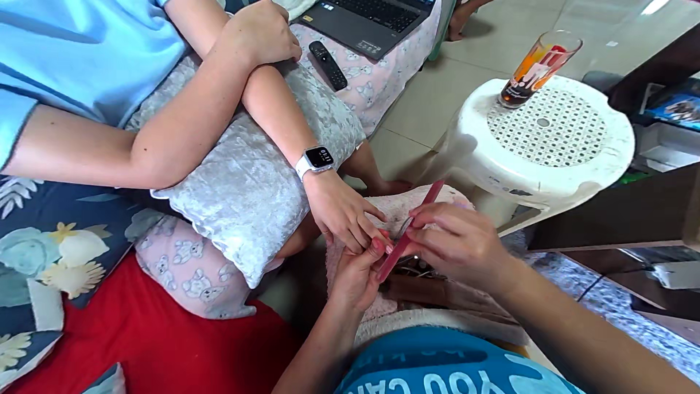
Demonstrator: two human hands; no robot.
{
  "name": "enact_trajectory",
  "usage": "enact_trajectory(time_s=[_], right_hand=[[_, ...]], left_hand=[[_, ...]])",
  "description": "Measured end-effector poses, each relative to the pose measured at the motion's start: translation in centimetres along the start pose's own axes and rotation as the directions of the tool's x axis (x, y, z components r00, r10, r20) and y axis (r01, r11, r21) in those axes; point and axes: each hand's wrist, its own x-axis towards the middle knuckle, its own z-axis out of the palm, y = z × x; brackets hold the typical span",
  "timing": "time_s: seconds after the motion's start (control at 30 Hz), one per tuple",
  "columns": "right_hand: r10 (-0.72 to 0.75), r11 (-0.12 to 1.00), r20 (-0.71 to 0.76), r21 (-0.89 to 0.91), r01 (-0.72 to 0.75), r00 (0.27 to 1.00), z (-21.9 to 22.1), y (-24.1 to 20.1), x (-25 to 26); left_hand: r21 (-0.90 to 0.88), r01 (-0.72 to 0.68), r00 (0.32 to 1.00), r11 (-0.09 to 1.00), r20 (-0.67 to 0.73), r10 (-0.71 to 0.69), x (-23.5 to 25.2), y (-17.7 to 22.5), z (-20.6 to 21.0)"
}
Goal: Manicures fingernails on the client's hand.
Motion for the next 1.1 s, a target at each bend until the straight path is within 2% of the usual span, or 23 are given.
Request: enact_trajectory(time_s=[0.07,0.13,0.2,0.27,0.33,0.37,0.43,0.5,0.63,0.7,0.77,0.9,1.0,1.1], right_hand=[[-0.018,0.999,0.018,-0.049,0.019,1.0,0.2,-1.1,-0.2],[0.028,0.996,-0.002,-0.09,-0.028,1.0,-0.1,-0.7,-0.4],[0.129,0.987,-0.021,-0.093,-0.13,0.991,-1.0,1.0,-0.9],[0.294,0.955,-0.001,-0.053,-0.293,0.956,-2.0,2.4,-1.3],[0.437,0.896,0.095,0.041,-0.442,0.894,-2.4,1.9,-1.4],[0.454,0.876,0.147,0.109,-0.471,0.879,-2.3,0.9,-1.2],[0.421,0.872,0.17,0.193,-0.449,0.891,-1.3,-1.6,-0.7],[0.384,0.904,0.106,0.161,-0.397,0.917,-0.2,-2.8,-0.4],[0.427,0.896,0.054,0.109,-0.431,0.903,-0.1,0.2,-1.4],[0.476,0.876,0.047,0.059,-0.478,0.878,-0.7,1.5,-1.9],[0.484,0.871,0.054,0.065,-0.487,0.873,-1.1,0.9,-1.9],[0.388,0.911,0.068,0.123,-0.393,0.919,0.1,-2.1,-0.8],[0.412,0.909,0.031,0.058,-0.413,0.911,0.0,-0.3,-1.4],[0.5,0.864,-0.028,-0.049,-0.5,0.866,-1.5,1.9,-2.5]], left_hand=[[0.02,-0.018,1.0,1.0,-0.019,0.019,0.1,-0.2,0.2],[-0.007,-0.027,0.999,1.0,-0.029,0.027,0.1,-0.3,0.2],[-0.043,-0.021,0.999,0.999,-0.036,0.02,0.1,-0.3,0.2],[-0.074,-0.01,1.0,0.997,-0.027,0.008,0.0,-0.2,0.3],[-0.085,0.0,0.999,0.996,-0.04,-0.003,-0.1,-0.2,0.7],[-0.078,0.0,0.999,0.997,-0.044,-0.004,-0.1,-0.3,0.9],[-0.064,-0.01,1.0,0.998,0.028,0.012,0.1,-0.5,0.8],[-0.062,-0.012,0.998,0.998,0.067,0.016,0.0,-0.5,0.9],[-0.046,0.001,0.993,0.999,-0.117,-0.006,-0.6,0.2,1.9],[-0.054,-0.006,0.996,0.999,-0.089,0.002,-0.5,0.1,1.4],[-0.058,-0.011,0.997,0.998,-0.075,0.007,-0.4,-0.1,1.5],[-0.047,-0.023,0.999,0.999,-0.028,0.022,-0.4,-0.2,1.7],[-0.03,-0.023,0.992,0.999,-0.125,0.019,-0.5,0.1,2.0],[-0.062,-0.014,0.998,0.998,-0.068,0.01,-0.4,-0.1,1.3]])
